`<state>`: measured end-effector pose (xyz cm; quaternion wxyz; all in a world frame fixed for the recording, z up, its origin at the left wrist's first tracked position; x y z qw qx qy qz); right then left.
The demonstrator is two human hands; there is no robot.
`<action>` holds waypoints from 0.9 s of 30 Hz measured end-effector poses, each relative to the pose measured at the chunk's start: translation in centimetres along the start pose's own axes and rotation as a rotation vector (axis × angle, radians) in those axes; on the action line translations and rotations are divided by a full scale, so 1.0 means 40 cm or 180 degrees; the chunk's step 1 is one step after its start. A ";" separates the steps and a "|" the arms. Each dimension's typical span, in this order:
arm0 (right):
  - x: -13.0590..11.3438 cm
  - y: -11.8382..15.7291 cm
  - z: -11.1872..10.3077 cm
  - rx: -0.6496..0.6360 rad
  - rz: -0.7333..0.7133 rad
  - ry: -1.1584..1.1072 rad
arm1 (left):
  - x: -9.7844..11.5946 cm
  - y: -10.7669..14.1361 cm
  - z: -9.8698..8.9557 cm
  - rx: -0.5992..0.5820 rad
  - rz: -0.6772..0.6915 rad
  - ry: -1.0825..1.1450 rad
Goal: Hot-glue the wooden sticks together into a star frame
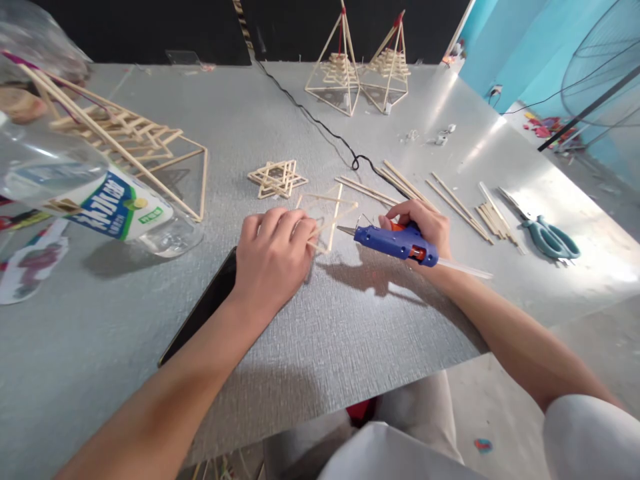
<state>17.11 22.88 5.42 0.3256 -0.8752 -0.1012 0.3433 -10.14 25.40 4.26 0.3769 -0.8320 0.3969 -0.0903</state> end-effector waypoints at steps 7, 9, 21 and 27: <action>0.000 0.002 0.000 -0.0060 0.0045 -0.0001 | -0.002 0.008 -0.003 -0.0005 -0.0126 0.0008; 0.000 0.003 0.001 -0.0110 0.0047 0.0009 | -0.002 0.010 -0.003 -0.0022 -0.0203 0.0115; 0.006 0.000 0.005 -0.0238 0.0188 0.0081 | 0.000 0.017 0.013 0.0077 -0.0364 0.0242; 0.007 0.001 0.003 -0.0219 0.0203 0.0018 | -0.001 0.017 0.011 0.0038 -0.0382 0.0227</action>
Point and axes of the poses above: each hand's wrist, its own y-axis away from the middle knuckle, its own z-axis out of the palm, x = y × z, the point moved 3 cm from there along -y, towards the middle knuckle, and after that the axes turned 7 degrees about z, right-handed, at the moved point
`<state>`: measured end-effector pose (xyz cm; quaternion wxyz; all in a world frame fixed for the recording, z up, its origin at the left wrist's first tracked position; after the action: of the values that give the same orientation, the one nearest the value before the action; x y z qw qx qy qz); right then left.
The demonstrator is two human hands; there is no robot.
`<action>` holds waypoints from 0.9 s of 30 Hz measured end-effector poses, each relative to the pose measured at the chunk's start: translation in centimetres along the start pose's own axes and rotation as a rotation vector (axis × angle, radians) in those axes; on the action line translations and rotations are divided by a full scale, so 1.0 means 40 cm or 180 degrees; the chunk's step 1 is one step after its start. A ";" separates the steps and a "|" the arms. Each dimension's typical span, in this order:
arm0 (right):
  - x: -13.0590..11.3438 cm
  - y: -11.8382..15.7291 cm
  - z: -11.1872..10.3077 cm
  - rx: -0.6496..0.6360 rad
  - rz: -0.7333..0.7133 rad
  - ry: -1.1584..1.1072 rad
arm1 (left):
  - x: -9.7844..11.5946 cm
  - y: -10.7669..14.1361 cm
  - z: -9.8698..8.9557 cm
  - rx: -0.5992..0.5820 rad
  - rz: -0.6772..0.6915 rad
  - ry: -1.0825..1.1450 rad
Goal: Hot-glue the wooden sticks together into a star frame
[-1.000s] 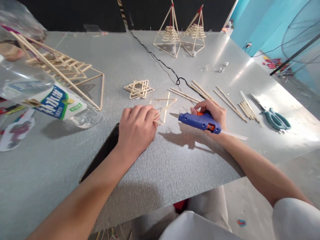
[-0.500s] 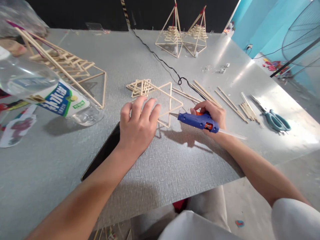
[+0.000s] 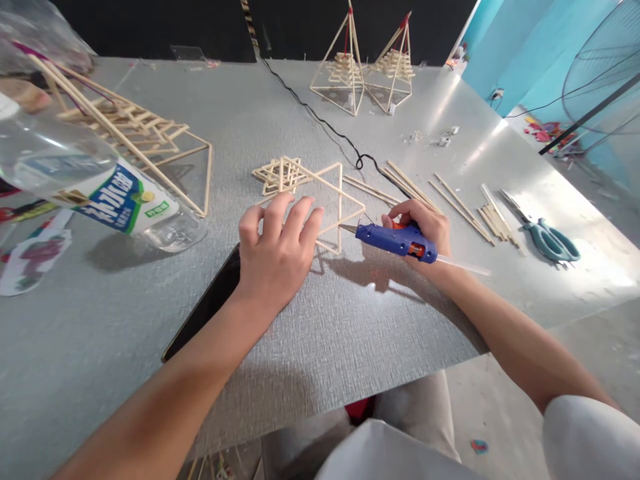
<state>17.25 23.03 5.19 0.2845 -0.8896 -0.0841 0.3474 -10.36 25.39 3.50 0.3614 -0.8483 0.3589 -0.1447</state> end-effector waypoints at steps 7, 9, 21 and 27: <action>0.006 -0.002 -0.001 0.0049 0.0034 -0.0014 | -0.004 0.004 0.003 -0.0032 -0.0054 0.0087; 0.006 -0.003 -0.001 0.0063 0.0037 -0.0044 | -0.004 0.005 0.005 -0.0011 -0.0047 0.0136; 0.004 -0.005 -0.011 -0.0001 0.0284 -0.0396 | 0.006 0.003 0.005 -0.0046 0.0172 0.0160; 0.028 -0.002 -0.009 0.0225 0.0263 -0.0638 | -0.004 0.000 -0.002 -0.0050 -0.0041 0.0311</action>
<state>18.35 23.34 4.81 0.2914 -0.8425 -0.0631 0.4487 -10.53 25.48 3.55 0.3358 -0.8454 0.3717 -0.1854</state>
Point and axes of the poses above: each hand's wrist, its own y-axis away from the middle knuckle, its own z-axis out of the palm, x = y × z, the point moved 3 cm from there along -y, towards the middle knuckle, and after that the axes turned 7 degrees about z, right-handed, at the moved point
